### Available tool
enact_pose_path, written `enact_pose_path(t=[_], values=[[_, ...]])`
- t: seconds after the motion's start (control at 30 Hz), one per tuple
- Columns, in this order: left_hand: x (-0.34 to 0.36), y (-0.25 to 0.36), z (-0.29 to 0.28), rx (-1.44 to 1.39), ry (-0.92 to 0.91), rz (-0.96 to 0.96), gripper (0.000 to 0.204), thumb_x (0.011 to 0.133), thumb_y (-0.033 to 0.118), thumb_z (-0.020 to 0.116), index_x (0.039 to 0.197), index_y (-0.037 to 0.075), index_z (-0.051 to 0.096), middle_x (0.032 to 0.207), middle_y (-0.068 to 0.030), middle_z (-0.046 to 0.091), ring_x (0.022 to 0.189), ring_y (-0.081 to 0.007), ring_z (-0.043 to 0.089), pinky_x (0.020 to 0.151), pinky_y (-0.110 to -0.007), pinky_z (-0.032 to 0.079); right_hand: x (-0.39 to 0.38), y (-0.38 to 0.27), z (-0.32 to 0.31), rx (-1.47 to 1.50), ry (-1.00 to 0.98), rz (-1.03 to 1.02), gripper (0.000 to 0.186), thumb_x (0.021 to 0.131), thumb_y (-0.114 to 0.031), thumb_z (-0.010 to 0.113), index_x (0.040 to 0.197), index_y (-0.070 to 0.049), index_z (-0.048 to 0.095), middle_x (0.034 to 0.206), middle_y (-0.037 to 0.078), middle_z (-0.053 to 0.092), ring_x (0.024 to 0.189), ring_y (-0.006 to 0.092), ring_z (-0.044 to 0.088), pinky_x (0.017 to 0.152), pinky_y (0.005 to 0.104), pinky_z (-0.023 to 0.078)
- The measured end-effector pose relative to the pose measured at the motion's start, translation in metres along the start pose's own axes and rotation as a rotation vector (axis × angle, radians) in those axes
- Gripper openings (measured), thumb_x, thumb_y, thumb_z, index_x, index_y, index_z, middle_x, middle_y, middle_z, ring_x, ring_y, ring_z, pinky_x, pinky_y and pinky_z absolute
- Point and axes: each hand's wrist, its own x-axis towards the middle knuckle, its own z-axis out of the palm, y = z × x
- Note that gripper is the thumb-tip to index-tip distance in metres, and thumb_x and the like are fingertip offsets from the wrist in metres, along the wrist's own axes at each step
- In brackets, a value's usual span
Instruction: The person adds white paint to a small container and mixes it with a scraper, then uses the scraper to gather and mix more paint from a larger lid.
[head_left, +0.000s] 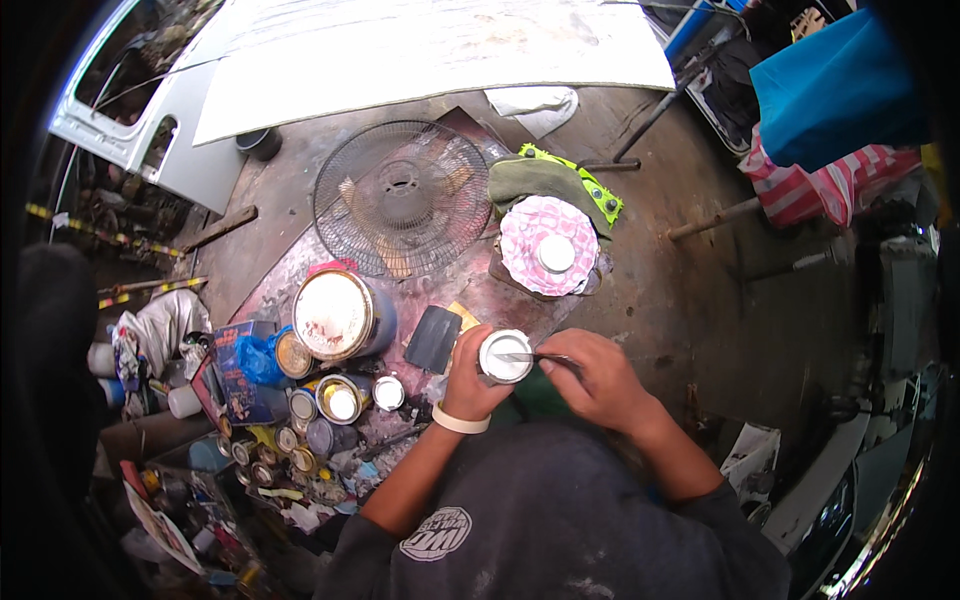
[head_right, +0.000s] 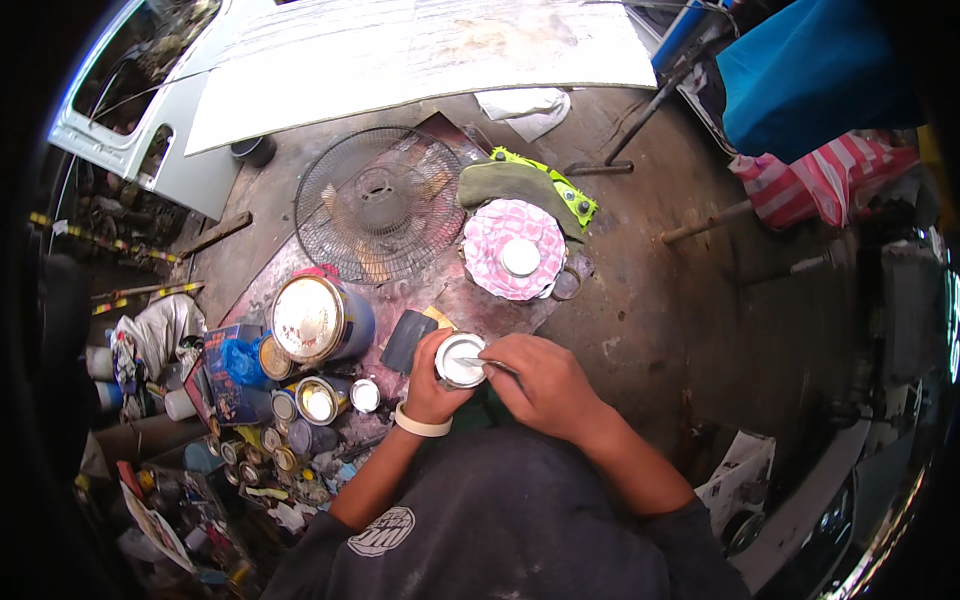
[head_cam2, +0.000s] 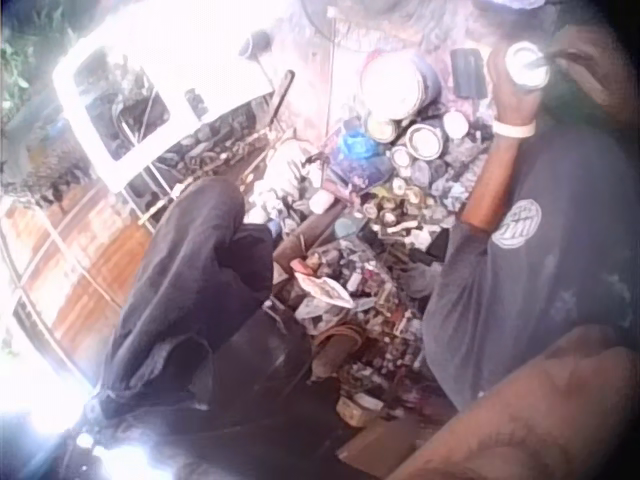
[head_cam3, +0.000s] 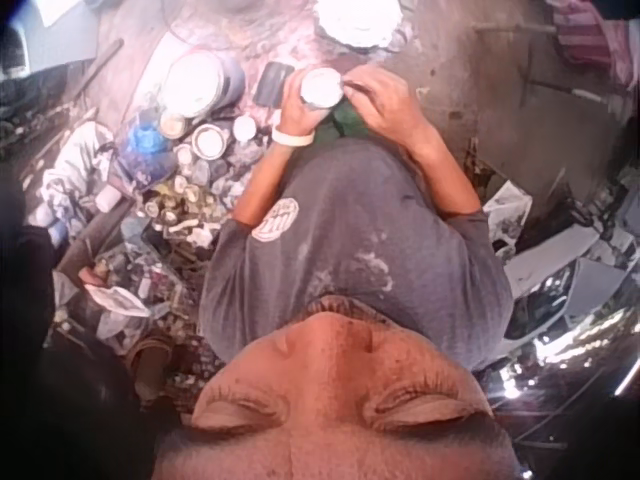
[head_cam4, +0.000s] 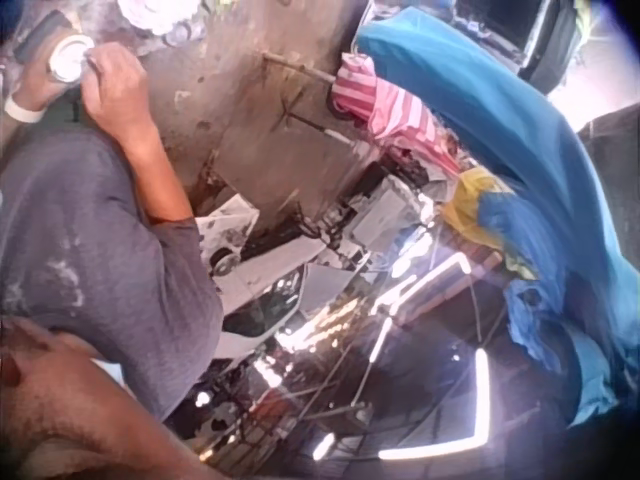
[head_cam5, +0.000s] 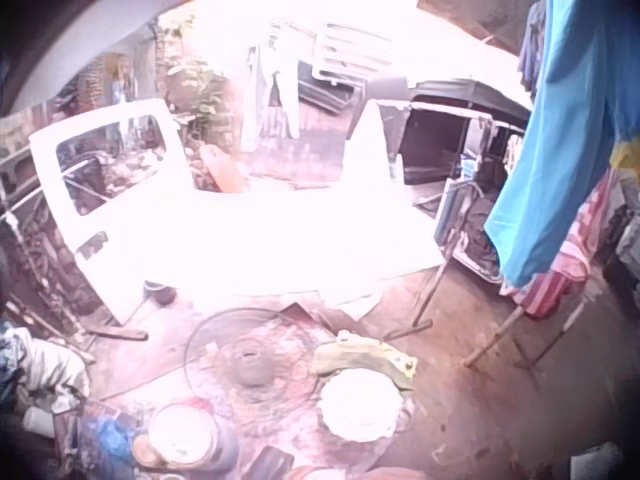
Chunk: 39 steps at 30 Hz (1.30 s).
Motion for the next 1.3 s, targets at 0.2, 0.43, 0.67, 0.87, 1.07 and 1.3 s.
enact_pose_path(t=[0.2,0.43,0.67,0.87,1.07,1.3], values=[[-0.008,0.010,0.002,-0.020,-0.002,-0.011,0.083,0.068,0.009,0.089,0.140,0.003,0.048,0.136,-0.0181,0.055,0.129,-0.0366,0.054,0.111,-0.046,0.044,-0.008,-0.003,0.007,-0.145,-0.097,-0.139,0.023,0.085,-0.003,0.074,0.107,-0.004,0.068,0.097,0.015,0.071,0.089,0.0349,0.070,0.078,0.0433,0.056],[-0.021,0.012,0.002,0.006,-0.027,-0.013,0.084,0.068,0.010,0.090,0.141,0.003,0.048,0.137,-0.0174,0.055,0.131,-0.0362,0.053,0.112,-0.045,0.043,-0.017,-0.001,0.014,-0.081,-0.027,-0.181,0.025,0.082,-0.002,0.074,0.106,-0.003,0.068,0.098,0.015,0.071,0.089,0.0354,0.070,0.079,0.0437,0.056],[-0.028,0.014,0.001,-0.070,-0.060,-0.078,0.085,0.066,0.009,0.087,0.141,0.003,0.048,0.137,-0.0197,0.055,0.129,-0.0395,0.053,0.112,-0.047,0.042,-0.022,-0.003,0.008,-0.121,-0.053,-0.144,0.026,0.082,-0.002,0.073,0.108,-0.004,0.068,0.100,0.015,0.071,0.091,0.0354,0.070,0.081,0.0440,0.056],[-0.032,0.019,-0.003,-0.046,-0.058,-0.037,0.083,0.067,0.009,0.087,0.140,0.003,0.048,0.136,-0.0206,0.054,0.130,-0.0398,0.053,0.112,-0.046,0.043,-0.031,-0.009,0.013,-0.092,-0.145,-0.164,0.027,0.082,-0.002,0.073,0.108,-0.004,0.067,0.099,0.015,0.070,0.090,0.0353,0.069,0.081,0.0438,0.056],[-0.041,0.018,0.000,-0.052,-0.048,-0.071,0.082,0.067,0.009,0.086,0.140,0.003,0.048,0.136,-0.0204,0.054,0.133,-0.0405,0.051,0.113,-0.047,0.041,-0.032,-0.010,0.021,-0.074,-0.079,-0.177,0.024,0.082,0.000,0.072,0.105,-0.004,0.067,0.098,0.014,0.071,0.089,0.0351,0.069,0.079,0.0433,0.056],[-0.046,0.019,0.000,-0.038,-0.040,-0.068,0.081,0.068,0.009,0.085,0.140,0.003,0.049,0.137,-0.0207,0.054,0.134,-0.0402,0.050,0.115,-0.047,0.041,-0.033,-0.005,0.018,-0.100,-0.021,-0.156,0.022,0.083,0.000,0.071,0.104,-0.005,0.068,0.096,0.014,0.071,0.087,0.0355,0.070,0.079,0.0440,0.056]])
